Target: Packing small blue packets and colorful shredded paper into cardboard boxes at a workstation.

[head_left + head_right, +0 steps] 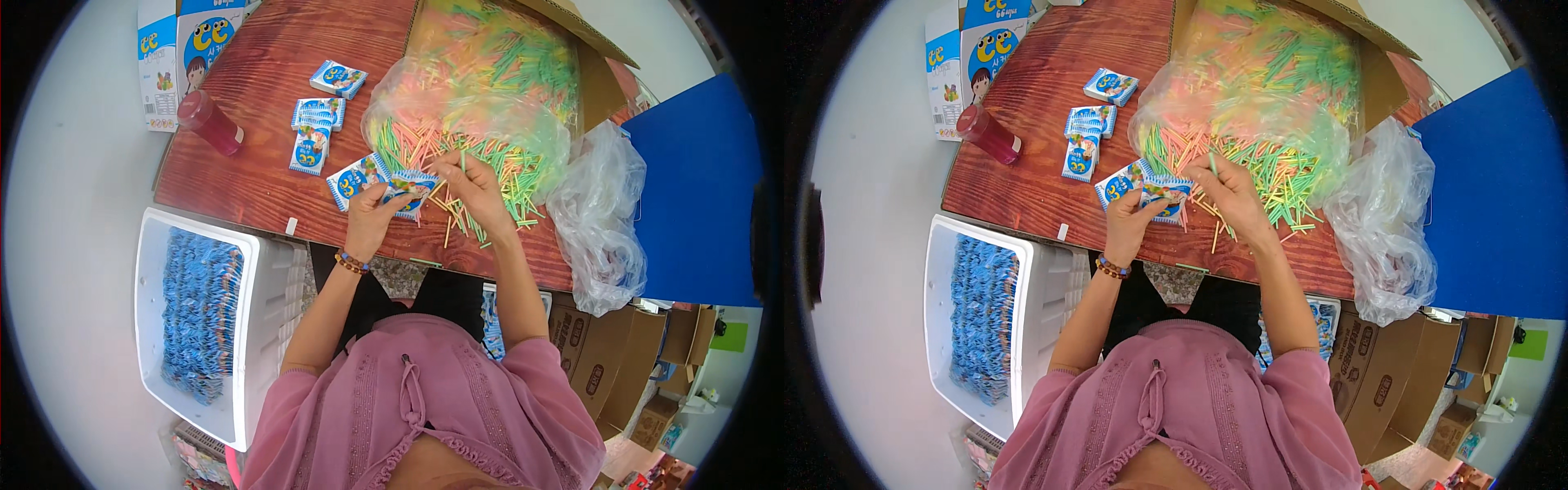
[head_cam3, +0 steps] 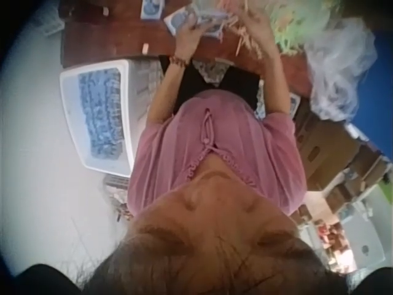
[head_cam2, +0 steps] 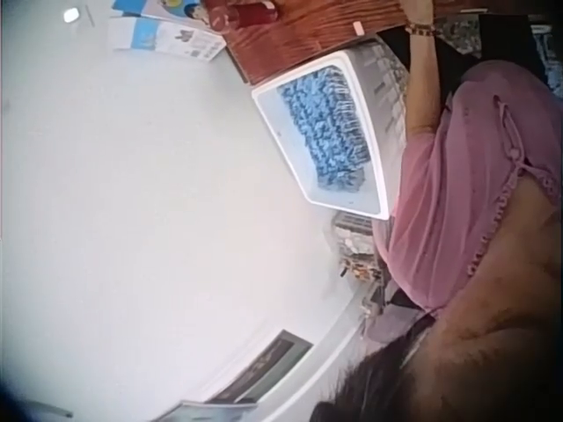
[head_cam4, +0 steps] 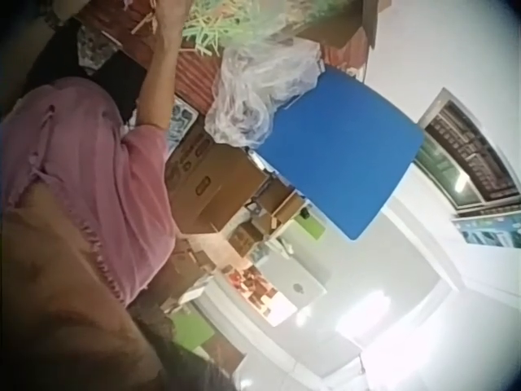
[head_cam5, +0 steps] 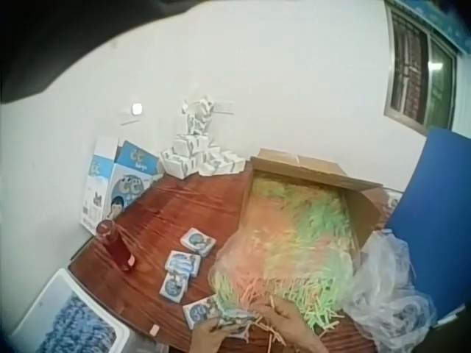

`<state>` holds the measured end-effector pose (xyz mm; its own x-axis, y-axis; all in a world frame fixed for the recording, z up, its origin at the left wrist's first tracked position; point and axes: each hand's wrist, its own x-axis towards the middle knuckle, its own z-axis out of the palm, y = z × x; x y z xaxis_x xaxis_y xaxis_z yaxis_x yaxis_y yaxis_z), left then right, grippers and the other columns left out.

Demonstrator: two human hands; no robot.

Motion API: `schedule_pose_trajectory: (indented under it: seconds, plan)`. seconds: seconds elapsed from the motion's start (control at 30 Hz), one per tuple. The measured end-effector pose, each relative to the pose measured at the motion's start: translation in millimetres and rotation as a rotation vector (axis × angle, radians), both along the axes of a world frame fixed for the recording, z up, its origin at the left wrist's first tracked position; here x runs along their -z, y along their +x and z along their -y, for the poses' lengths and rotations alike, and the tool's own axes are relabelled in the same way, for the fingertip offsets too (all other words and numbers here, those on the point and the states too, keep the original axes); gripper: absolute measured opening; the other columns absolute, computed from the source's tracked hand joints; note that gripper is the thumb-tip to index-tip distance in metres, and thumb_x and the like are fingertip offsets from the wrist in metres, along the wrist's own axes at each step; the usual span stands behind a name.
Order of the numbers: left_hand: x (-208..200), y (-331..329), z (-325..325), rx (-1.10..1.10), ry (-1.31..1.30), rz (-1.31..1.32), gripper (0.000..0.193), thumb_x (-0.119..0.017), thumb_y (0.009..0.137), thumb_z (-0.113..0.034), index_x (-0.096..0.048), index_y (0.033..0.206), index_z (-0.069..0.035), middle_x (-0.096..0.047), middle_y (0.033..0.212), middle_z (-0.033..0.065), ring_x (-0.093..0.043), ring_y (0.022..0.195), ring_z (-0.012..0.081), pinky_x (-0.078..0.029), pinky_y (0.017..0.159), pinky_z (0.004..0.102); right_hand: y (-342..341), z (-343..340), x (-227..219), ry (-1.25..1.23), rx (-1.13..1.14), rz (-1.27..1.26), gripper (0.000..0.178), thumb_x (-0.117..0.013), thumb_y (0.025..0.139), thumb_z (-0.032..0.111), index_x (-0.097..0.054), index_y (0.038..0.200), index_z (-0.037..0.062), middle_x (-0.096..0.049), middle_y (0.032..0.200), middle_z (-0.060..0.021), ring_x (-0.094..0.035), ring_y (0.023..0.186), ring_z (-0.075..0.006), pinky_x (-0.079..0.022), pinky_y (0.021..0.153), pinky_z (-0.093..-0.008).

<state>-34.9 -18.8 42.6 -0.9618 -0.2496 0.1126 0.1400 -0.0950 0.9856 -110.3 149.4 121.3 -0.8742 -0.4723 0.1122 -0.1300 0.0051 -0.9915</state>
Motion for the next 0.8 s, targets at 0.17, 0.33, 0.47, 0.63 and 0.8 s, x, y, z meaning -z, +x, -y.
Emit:
schedule_pose_trajectory:
  seconds: [0.17,0.33,0.47,0.63,0.8]
  plan:
    - [-7.3,6.0,-4.6,-0.086,-0.07,-0.061,0.011,-0.07,0.08,-0.002,-0.069,0.09,0.001,-0.06,0.074,-0.0041,-0.046,0.067,0.0032,-0.037,0.058,0.0214,0.4,-2.4,-11.1,0.254,-0.088,-0.34,0.02,-0.057,0.092,0.021,-0.063,0.092,0.0021,-0.061,0.071,-0.0094,-0.056,0.062,-0.0236,-0.043,0.058,-0.0349]
    - [-11.3,8.1,-5.7,-0.13,-0.154,-0.123,0.015,-0.07,0.08,-0.004,-0.069,0.093,0.002,-0.065,0.08,0.003,-0.053,0.07,0.008,-0.042,0.063,0.0239,-7.9,-7.9,-37.0,0.717,-0.249,-0.403,0.022,-0.06,0.091,0.024,-0.066,0.088,0.0033,-0.053,0.06,-0.0129,-0.055,0.056,-0.017,-0.041,0.054,-0.0327]
    - [-17.8,9.6,-7.8,-0.094,-0.171,-0.107,0.016,-0.071,0.08,-0.005,-0.069,0.095,0.001,-0.066,0.082,0.0048,-0.056,0.071,0.0091,-0.044,0.065,0.0241,-6.6,-4.2,-31.2,0.709,-0.177,-0.669,0.02,-0.061,0.089,0.026,-0.068,0.087,0.007,-0.056,0.06,-0.0146,-0.058,0.058,-0.0284,-0.043,0.055,-0.0381]
    - [-10.3,10.9,-3.0,-0.082,-0.187,-0.056,0.016,-0.07,0.08,-0.005,-0.07,0.096,0.001,-0.067,0.082,0.0052,-0.057,0.071,0.0086,-0.044,0.065,0.0238,-6.9,9.7,-52.5,0.86,-0.346,-0.518,0.023,-0.059,0.086,0.03,-0.069,0.084,0.0092,-0.065,0.072,-0.014,-0.064,0.075,-0.0332,-0.049,0.066,-0.0448]
    - [-7.0,11.6,-5.3,-0.091,-0.122,-0.074,0.016,-0.069,0.081,-0.005,-0.069,0.095,0.002,-0.066,0.08,0.0051,-0.057,0.069,0.0086,-0.044,0.063,0.0237,-11.8,11.6,-41.6,0.945,-0.334,-0.607,0.021,-0.059,0.086,0.028,-0.068,0.08,0.0098,-0.065,0.074,-0.014,-0.064,0.076,-0.0332,-0.049,0.066,-0.0451]
